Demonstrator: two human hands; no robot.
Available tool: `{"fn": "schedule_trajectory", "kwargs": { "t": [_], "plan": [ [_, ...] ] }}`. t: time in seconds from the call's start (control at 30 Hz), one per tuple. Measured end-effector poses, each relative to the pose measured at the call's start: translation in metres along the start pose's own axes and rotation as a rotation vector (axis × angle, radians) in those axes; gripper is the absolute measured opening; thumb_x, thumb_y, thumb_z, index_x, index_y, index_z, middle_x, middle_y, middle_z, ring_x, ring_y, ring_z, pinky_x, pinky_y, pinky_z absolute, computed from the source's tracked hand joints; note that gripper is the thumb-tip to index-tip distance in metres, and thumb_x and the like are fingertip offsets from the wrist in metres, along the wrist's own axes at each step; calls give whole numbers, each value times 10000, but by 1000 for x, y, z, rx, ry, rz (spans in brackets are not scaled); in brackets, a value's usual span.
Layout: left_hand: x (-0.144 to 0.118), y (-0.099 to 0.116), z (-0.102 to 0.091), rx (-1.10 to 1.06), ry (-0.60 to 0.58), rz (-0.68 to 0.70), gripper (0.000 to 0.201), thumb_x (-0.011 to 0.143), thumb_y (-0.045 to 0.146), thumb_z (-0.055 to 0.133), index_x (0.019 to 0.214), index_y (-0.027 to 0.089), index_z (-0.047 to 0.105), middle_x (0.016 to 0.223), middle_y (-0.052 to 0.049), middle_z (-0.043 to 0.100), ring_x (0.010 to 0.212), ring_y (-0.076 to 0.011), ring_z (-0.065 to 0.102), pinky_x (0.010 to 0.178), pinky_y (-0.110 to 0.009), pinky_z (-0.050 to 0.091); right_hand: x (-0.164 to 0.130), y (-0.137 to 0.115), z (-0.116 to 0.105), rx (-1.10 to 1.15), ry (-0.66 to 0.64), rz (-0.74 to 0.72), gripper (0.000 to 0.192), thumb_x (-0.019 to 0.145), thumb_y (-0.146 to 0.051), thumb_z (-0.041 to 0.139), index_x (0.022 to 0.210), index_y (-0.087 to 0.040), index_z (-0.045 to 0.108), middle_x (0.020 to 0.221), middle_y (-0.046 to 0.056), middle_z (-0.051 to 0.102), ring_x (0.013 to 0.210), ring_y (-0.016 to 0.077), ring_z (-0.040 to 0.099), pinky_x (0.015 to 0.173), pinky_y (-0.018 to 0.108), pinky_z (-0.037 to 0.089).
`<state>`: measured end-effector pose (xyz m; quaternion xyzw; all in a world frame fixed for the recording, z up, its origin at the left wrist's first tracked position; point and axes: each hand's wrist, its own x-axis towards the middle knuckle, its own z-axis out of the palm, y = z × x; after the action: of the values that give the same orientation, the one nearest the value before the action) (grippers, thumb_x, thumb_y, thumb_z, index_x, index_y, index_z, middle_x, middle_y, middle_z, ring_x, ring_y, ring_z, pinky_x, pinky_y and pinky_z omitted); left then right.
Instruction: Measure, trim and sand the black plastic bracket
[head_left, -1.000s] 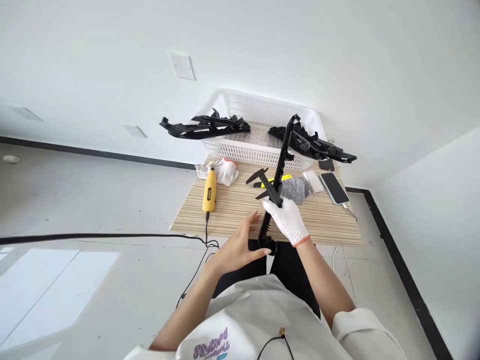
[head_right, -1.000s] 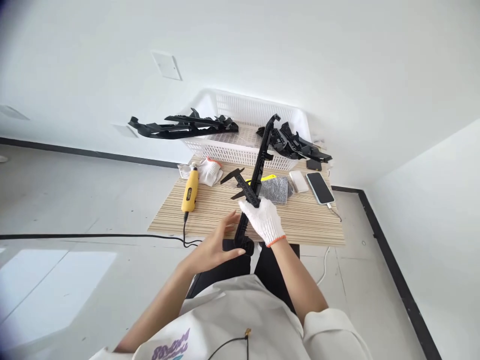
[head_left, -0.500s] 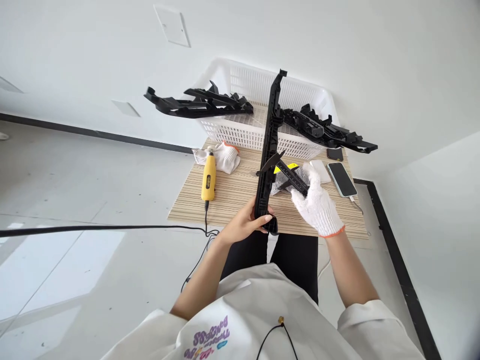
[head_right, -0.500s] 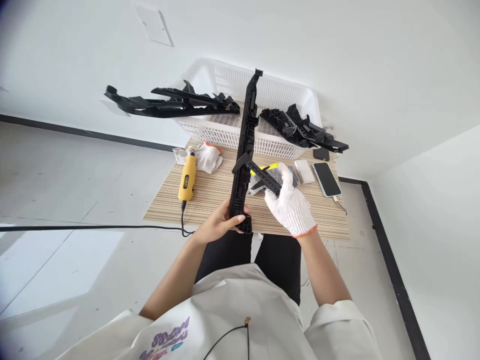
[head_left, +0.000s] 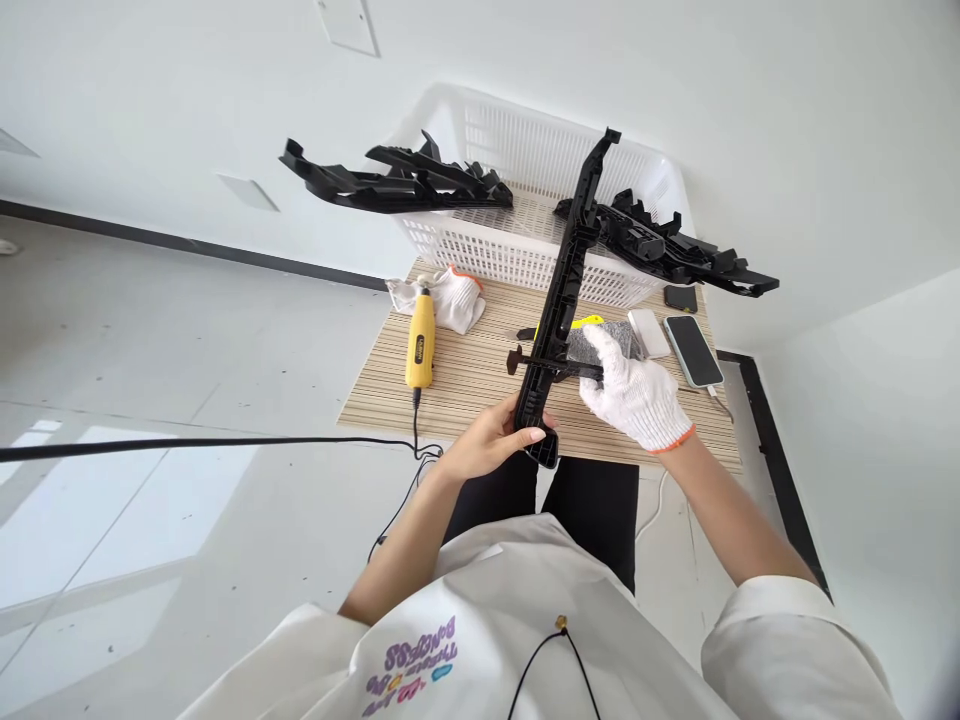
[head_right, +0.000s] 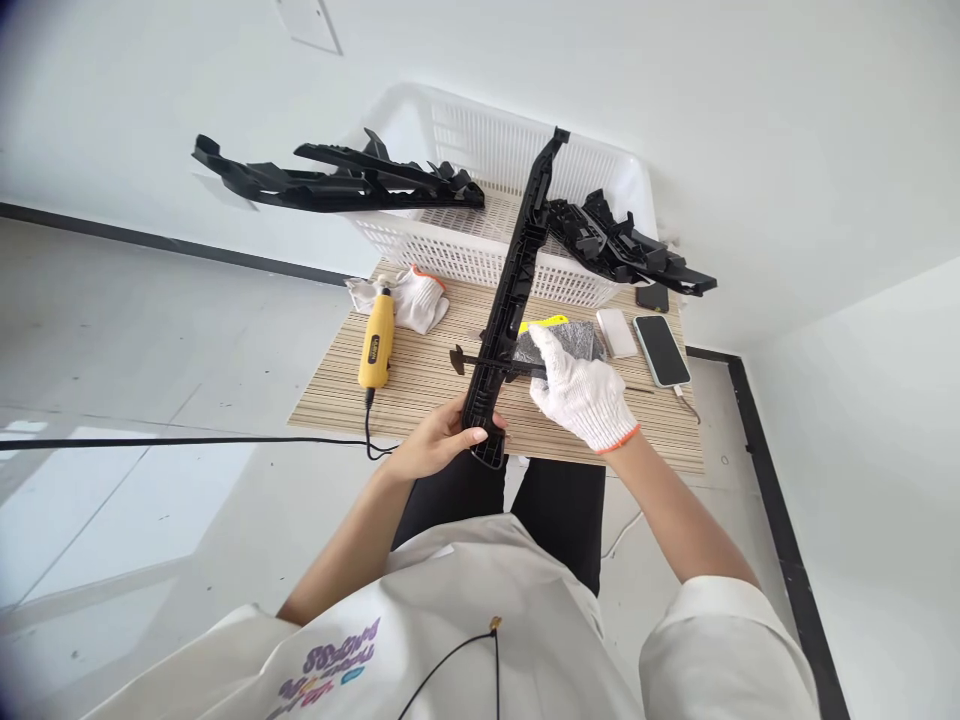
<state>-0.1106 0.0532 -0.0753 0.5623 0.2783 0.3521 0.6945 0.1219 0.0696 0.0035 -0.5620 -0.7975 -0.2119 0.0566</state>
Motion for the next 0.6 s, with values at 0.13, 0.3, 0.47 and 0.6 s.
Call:
{"fn": "schedule_trajectory", "kwargs": {
  "t": [0.13,0.3,0.47,0.6],
  "plan": [
    [-2,0,1,19,21,12,355,892,426,718,1106,156,634,1098,-86,717,1020,-212,680,919,-343,549,-5,8,-5,-21,6,-91,584,954,-296,437,1511,-122,420,776,70,742,553,168,596,533,300,274],
    [-2,1,2,37,23,16,345,896,421,713,1104,160,623,1075,-74,716,995,-193,680,911,-324,546,-15,10,-7,-32,31,-75,586,936,-307,451,1479,-88,453,653,40,686,512,154,540,515,304,241],
    [-2,2,2,94,27,5,346,896,426,709,1099,157,630,1069,-75,712,994,-193,670,898,-317,541,-18,7,-4,-47,11,-71,543,971,-357,421,1444,-99,493,644,47,687,477,145,521,503,298,201],
    [-2,2,1,102,26,-2,378,885,452,713,1105,154,633,1074,-84,712,989,-204,669,890,-329,547,-16,6,-6,-54,-51,-42,538,992,-400,395,1424,-101,512,622,54,682,485,162,555,508,297,175]
  ]
}}
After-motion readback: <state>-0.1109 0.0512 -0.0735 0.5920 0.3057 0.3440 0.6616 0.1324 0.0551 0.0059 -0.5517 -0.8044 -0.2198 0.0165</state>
